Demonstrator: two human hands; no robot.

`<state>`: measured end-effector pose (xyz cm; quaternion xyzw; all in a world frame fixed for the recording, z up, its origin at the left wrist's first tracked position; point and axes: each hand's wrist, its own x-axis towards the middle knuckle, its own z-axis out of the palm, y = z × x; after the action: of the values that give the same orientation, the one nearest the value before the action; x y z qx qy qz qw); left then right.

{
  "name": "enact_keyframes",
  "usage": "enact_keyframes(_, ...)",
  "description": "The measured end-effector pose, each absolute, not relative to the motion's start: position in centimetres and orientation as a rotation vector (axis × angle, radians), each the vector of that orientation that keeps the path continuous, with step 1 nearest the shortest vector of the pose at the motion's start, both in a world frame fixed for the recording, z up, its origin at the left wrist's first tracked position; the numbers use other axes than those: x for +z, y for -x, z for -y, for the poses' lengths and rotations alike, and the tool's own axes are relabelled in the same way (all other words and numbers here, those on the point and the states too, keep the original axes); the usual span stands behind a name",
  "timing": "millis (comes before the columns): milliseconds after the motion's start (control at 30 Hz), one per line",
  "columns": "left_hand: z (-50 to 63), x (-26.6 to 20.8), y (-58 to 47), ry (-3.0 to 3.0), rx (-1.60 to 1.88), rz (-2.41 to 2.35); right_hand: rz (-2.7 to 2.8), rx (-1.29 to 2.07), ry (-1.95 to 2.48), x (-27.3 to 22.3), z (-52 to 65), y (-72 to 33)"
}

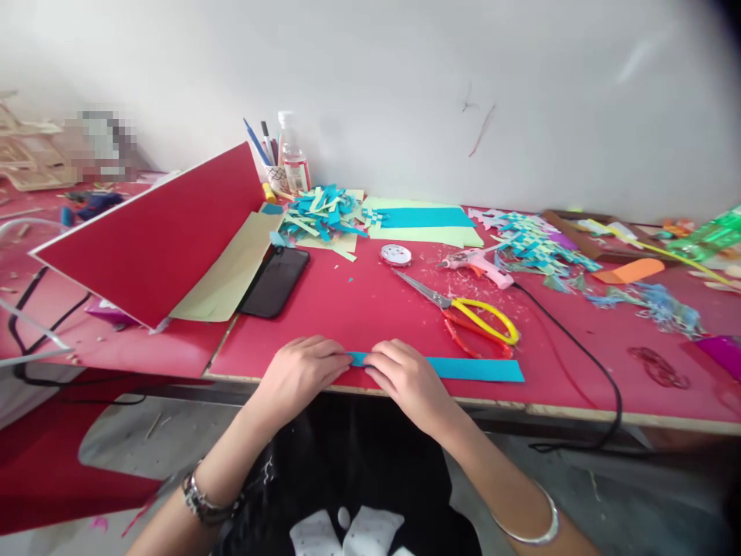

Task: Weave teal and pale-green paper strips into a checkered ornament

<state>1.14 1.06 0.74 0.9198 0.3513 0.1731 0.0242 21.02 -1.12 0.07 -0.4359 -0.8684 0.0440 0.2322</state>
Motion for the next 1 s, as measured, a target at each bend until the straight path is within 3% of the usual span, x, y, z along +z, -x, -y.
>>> enact_keyframes(300,-1.0,-0.5,-0.6,-2.581,0.784,-1.287,2.442,-0.02,1.286,0.3,0.1,-20.3)
enact_keyframes(1000,-1.8,-0.3,-0.7,-2.312,0.65,-1.31,2.495,0.036,1.268,0.2,-1.2,-21.0)
